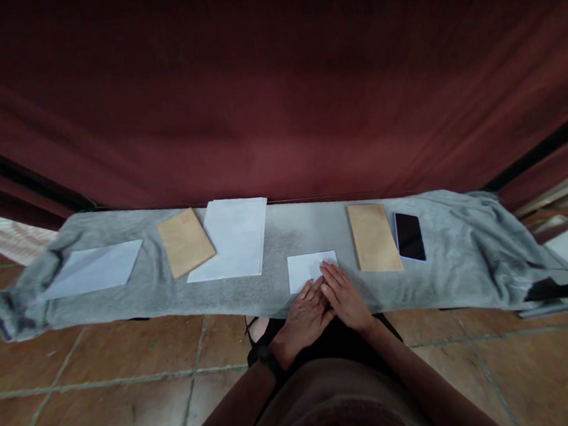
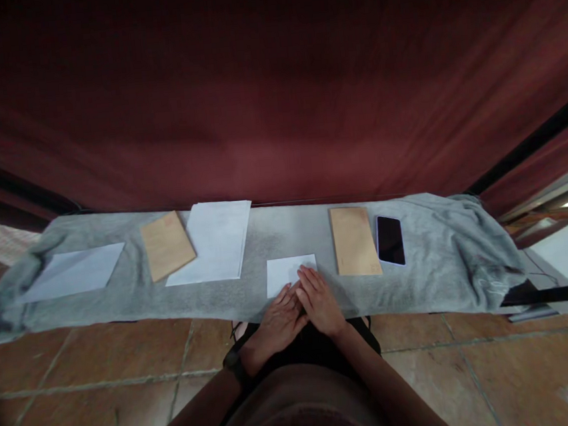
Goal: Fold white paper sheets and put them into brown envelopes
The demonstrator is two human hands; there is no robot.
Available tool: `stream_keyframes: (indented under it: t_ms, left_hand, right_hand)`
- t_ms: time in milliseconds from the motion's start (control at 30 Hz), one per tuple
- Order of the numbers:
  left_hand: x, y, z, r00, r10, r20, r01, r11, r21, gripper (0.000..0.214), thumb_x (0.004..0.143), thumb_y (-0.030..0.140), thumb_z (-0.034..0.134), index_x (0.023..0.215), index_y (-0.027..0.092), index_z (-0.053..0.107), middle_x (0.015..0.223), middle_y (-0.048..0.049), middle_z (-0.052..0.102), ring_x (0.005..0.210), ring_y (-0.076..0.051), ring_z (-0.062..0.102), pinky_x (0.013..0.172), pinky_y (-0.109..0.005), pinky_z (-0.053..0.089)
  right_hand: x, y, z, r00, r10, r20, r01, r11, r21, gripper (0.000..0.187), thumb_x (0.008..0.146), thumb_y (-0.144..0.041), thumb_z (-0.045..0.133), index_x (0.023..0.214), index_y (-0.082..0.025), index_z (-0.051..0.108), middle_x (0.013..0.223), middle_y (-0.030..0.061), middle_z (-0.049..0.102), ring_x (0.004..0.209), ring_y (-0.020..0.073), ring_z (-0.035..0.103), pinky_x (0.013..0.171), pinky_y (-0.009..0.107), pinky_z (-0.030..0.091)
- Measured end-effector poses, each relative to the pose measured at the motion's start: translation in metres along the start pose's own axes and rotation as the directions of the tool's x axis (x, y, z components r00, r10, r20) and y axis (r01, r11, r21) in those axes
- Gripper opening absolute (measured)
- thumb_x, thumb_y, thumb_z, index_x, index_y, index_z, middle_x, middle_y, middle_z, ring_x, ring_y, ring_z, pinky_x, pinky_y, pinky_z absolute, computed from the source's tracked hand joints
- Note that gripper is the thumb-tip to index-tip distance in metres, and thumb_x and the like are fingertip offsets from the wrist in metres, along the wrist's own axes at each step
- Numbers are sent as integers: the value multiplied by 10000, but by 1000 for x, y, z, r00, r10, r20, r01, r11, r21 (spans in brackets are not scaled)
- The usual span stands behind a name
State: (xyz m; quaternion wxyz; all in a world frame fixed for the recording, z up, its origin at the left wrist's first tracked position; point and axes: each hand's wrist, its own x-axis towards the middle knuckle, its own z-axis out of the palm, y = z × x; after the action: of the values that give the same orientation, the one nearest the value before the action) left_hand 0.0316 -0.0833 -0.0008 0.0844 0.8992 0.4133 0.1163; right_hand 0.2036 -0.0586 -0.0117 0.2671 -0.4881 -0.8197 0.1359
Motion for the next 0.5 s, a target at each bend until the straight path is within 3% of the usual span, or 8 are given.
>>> stream_keyframes:
  t_ms: [267,500]
  left_hand:
    - [-16,-1,-5,988,-151,-21,152,987,54,656,1039,503,384,1538,80,335,1602,-173,371,1521,-256,282,1242,-450,277]
    - [-30,-17,-5,952,-286,-111,296,951,92,681,1034,479,388,1586,109,238,1621,-174,332,1524,-277,268,1221,-490,314]
  right_hand:
    - [25,1,11,1000,-2,15,5,968,-250,522,1034,-266,425,1526,-92,412,1557,187,439,1486,282,356,1189,513,362]
    - [26,0,22,995,100,-23,-102,944,-314,589,1028,-343,474,1536,-57,382,1578,217,392,1478,316,364,1202,521,316]
